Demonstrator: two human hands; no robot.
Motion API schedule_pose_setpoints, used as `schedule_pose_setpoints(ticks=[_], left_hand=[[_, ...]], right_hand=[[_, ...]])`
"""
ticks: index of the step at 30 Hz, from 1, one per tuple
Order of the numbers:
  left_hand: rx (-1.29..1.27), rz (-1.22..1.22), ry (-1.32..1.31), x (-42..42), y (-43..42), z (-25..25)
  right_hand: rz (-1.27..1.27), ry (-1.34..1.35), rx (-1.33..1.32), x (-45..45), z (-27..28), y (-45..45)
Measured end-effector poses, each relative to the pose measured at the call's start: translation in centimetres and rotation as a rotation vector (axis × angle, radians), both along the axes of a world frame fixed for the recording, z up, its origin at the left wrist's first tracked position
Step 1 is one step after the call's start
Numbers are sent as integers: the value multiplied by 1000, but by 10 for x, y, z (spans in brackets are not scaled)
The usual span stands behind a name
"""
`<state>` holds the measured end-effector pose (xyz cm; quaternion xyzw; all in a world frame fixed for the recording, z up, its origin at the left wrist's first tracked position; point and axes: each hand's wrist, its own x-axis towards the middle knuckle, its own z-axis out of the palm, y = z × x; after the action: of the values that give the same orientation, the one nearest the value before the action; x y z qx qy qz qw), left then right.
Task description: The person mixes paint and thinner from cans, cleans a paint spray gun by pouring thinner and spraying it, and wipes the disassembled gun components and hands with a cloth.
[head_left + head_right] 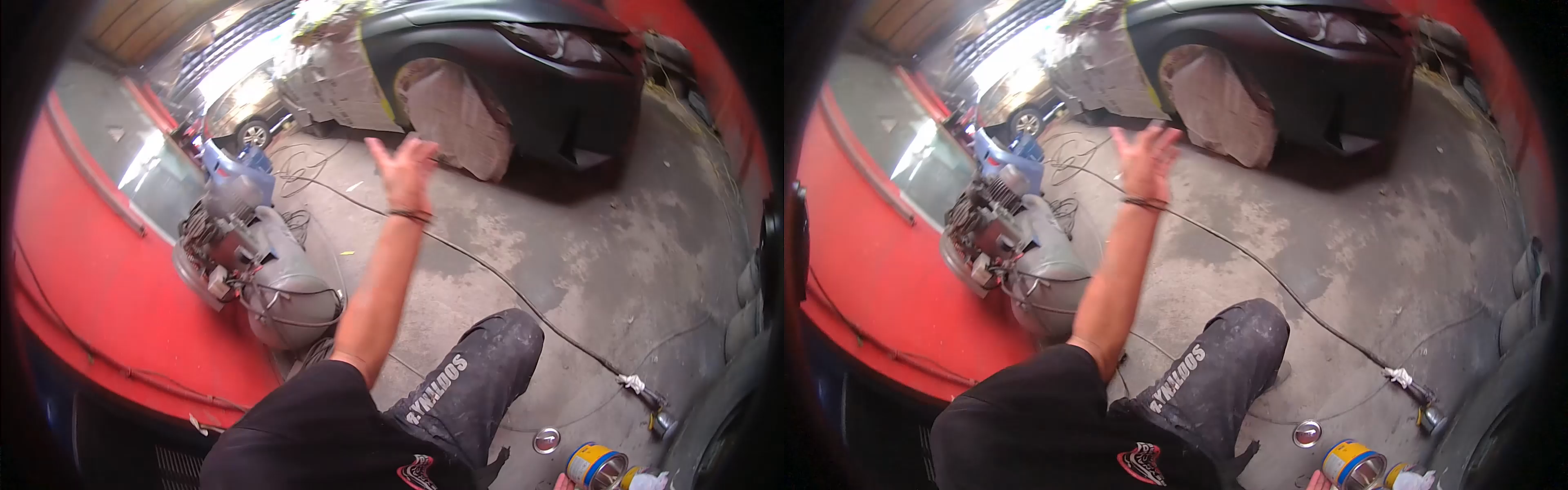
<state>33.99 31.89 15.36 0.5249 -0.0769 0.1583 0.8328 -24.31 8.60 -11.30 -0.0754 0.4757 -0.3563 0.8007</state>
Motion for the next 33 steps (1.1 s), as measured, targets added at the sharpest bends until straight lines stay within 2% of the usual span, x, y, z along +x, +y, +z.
schedule_pose_setpoints(ticks=[3, 6, 9, 11, 12, 13, 14, 15, 16, 18, 20, 23, 25, 26, 28, 30, 32, 33], left_hand=[[-142, 246, -141, 7, 122, 65], [-201, 445, -252, -12, 167, 91], [-155, 34, -243, -37, 147, 43], [2, -173, -109, -92, 68, 11], [221, -320, -15, -114, 42, -20], [566, -464, 21, -134, 13, -48], [1012, -494, -653, -151, -11, -90], [1273, -620, -468, -191, -45, -118], [1695, -749, -569, -222, -59, -75], [1928, -807, -558, -246, -68, -45], [1526, -674, -368, -242, -66, -62], [1640, -653, -409, -241, -67, -63], [1616, -669, -420, -246, -73, -62], [1605, -679, -421, -248, -75, -62], [1687, -738, -495, -250, -85, -66], [1726, -825, -617, -249, -101, -81], [1532, -914, -681, -261, -126, -82], [1409, -999, -730, -276, -147, -82]], right_hand=[[66, -37, -39, 3, 1, 9], [104, -56, -51, 0, -5, 6], [161, -76, -106, -2, -11, 0], [195, -97, -136, -5, -15, 0], [221, -107, -138, -11, -20, -2], [248, -118, -140, -17, -25, -2], [238, -111, -133, -20, -33, -2], [231, -104, -128, -25, -40, -4], [223, -95, -121, -28, -44, -4], [210, -96, -100, -27, -44, -4], [215, -90, -84, -28, -44, -4], [221, -68, -65, -30, -42, 1], [209, -29, -80, -28, -36, 3], [293, -47, -149, -24, -17, 8], [315, -97, -151, -39, -50, 0], [317, -72, -154, -37, -50, 3], [270, 42, -170, -20, -16, 13], [236, 0, -66, -48, -80, -10]])
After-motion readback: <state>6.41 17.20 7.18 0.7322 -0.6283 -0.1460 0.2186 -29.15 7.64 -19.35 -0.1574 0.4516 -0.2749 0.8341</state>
